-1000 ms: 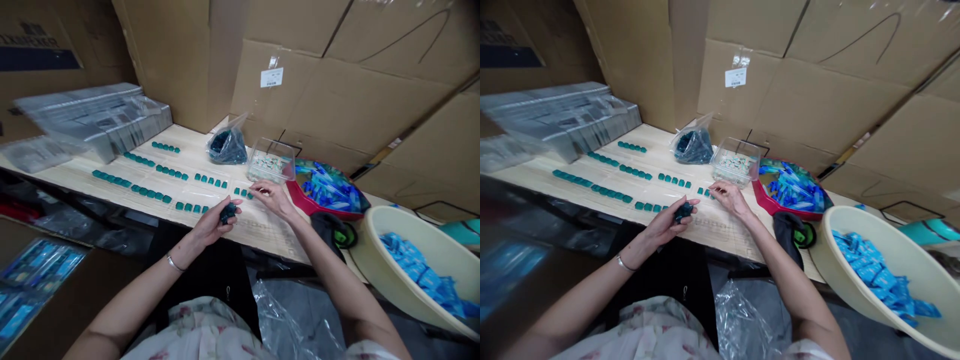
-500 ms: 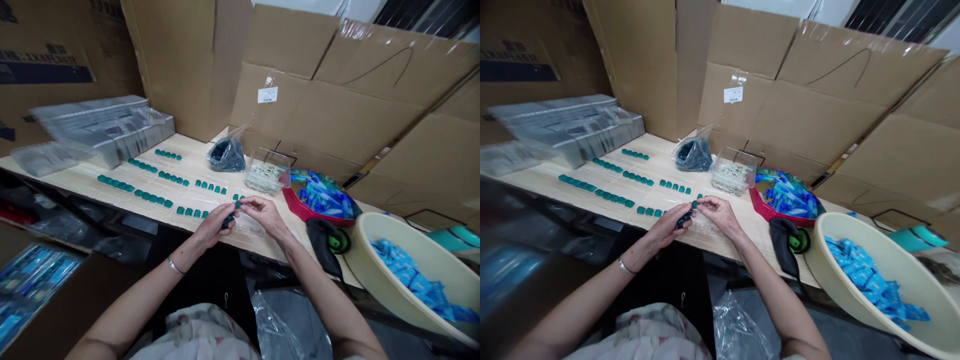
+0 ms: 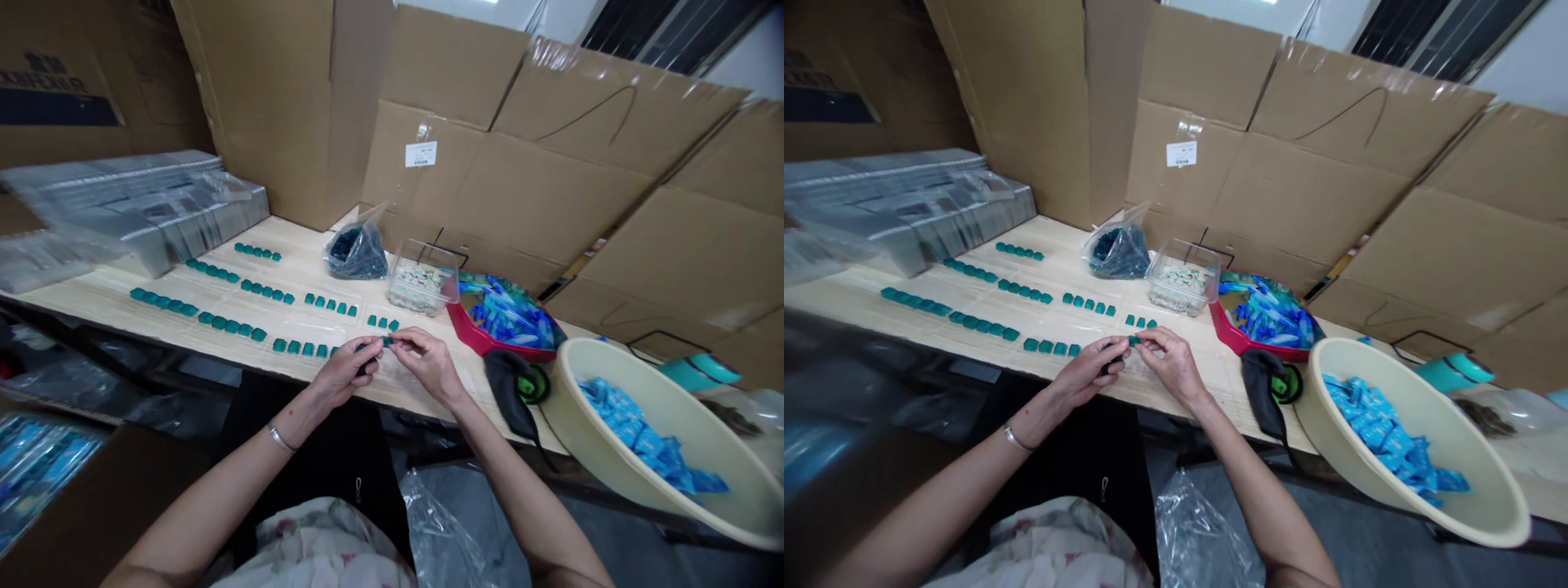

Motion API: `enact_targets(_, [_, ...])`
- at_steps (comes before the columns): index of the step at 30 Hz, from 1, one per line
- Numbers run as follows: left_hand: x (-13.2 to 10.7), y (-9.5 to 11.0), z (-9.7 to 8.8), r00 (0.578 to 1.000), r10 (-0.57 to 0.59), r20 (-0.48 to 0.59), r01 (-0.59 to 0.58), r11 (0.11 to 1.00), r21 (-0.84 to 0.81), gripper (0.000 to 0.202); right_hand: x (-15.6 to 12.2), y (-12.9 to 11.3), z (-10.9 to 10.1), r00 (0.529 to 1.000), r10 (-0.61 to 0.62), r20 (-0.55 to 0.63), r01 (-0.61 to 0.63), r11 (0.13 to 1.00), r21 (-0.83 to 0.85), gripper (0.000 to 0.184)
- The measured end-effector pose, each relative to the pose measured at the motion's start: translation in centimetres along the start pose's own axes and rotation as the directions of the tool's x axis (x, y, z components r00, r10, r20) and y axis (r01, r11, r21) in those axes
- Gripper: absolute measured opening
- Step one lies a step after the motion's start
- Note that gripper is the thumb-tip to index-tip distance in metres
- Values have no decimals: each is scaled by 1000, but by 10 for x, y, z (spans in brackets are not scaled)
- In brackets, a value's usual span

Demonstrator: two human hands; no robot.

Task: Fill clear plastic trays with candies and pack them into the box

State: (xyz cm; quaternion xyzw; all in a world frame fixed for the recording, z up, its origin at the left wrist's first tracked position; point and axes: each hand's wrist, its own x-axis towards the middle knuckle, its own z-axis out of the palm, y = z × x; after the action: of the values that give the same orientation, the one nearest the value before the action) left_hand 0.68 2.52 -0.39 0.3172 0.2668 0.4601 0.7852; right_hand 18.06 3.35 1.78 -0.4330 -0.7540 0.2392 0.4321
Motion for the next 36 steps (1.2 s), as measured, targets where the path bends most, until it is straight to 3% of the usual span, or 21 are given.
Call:
enact_targets(4, [-2,-5,-2,997,-54,-60,54,999,-5,33,16,38,-25,999,25,-31,-29,990,-135,17])
enact_targets(8, [-2,-11,-5,990,-117,-78,117,993,-4,31,38,80,-39,986,-61,158,113,931,-347,20])
enact_targets(11, [0,-14,-7,986,-130,-102,130,991,-14,32,49,95,-36,964,-51,260,164,886,-433,25])
enact_targets(16, [3,-15,-9,984,-136,-112,135,991,-18,34,52,97,-33,929,-88,360,250,867,-432,21])
enact_targets(21, [5,-16,-11,985,-128,-113,129,992,-3,36,53,100,-30,926,-112,361,271,863,-426,19])
enact_targets(26, [7,-17,-11,988,-113,-108,113,994,-4,35,55,106,-28,917,-54,395,260,832,-489,15])
enact_targets(28, [8,-18,-10,988,-105,-117,106,994,0,35,55,108,-28,926,-47,374,245,829,-503,13])
enact_targets(32, [9,-18,-9,990,-91,-106,94,995,25,34,57,105,-22,962,-75,262,213,807,-551,33])
enact_targets(36, [10,-18,-9,990,-90,-113,95,995,41,35,60,97,-14,946,-26,323,212,803,-557,27])
